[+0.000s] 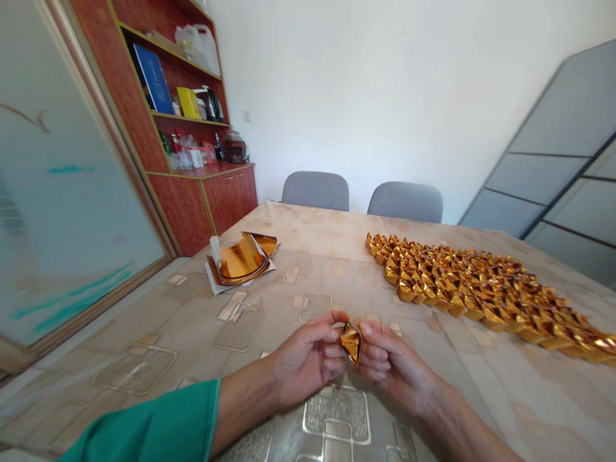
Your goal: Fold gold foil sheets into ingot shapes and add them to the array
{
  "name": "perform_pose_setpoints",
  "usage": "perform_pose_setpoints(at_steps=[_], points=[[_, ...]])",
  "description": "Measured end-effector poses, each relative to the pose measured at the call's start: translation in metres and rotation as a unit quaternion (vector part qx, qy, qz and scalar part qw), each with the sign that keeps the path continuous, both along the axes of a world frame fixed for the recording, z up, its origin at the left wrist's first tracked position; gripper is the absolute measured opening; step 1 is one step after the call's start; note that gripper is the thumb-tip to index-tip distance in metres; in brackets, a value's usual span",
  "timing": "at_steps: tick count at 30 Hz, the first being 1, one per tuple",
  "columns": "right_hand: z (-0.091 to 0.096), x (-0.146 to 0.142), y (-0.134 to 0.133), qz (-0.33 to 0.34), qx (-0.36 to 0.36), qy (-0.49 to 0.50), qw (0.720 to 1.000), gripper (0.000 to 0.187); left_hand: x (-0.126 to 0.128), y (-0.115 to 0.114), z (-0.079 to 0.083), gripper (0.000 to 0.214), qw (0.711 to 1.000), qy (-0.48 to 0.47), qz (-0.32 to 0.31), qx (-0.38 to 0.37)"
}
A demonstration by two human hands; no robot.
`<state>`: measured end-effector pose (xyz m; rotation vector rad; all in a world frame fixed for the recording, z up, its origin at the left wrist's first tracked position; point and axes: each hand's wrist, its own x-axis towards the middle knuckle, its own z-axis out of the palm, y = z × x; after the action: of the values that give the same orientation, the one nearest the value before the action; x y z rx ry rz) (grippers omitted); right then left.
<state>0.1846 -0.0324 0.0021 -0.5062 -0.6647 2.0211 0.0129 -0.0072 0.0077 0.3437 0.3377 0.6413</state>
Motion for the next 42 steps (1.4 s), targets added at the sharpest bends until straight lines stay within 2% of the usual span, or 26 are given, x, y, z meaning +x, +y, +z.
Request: perform_pose_setpoints(at_steps=[3, 7, 13, 21, 31, 38, 40, 42], points=[[-0.002, 0.001, 0.001, -0.009, -0.007, -0.005, 1.000, 0.028, 0.000, -0.002, 0.001, 0.034, 0.999, 0.010, 0.016, 0.038], [-0.001, 0.001, -0.002, -0.003, 0.008, -0.034, 0.999, 0.030, 0.002, -0.007, 0.005, 0.038, 0.991, 0.084, 0.044, 0.096], [-0.003, -0.002, -0.001, -0.023, 0.021, -0.101, 0.994, 0.033, 0.004, -0.007, 0.006, 0.042, 0.980, 0.143, 0.089, 0.105], [-0.008, -0.002, 0.000, -0.032, 0.032, -0.138, 0.989, 0.032, 0.002, -0.005, 0.008, 0.041, 0.969, 0.191, 0.053, 0.150], [-0.009, -0.001, 0.000, -0.033, 0.046, -0.154, 0.986, 0.033, -0.001, -0.004, 0.014, 0.046, 0.966, 0.219, -0.002, 0.139], [-0.008, -0.004, -0.001, -0.007, 0.028, -0.139, 0.990, 0.034, -0.003, -0.003, 0.010, 0.049, 0.973, 0.203, -0.021, 0.107], [-0.007, -0.004, 0.000, -0.018, 0.010, -0.112, 0.994, 0.032, -0.004, 0.000, 0.009, 0.047, 0.979, 0.179, -0.013, 0.095], [-0.007, -0.004, 0.001, -0.046, -0.009, -0.071, 0.996, 0.031, -0.004, 0.002, 0.010, 0.041, 0.986, 0.143, 0.025, 0.082]])
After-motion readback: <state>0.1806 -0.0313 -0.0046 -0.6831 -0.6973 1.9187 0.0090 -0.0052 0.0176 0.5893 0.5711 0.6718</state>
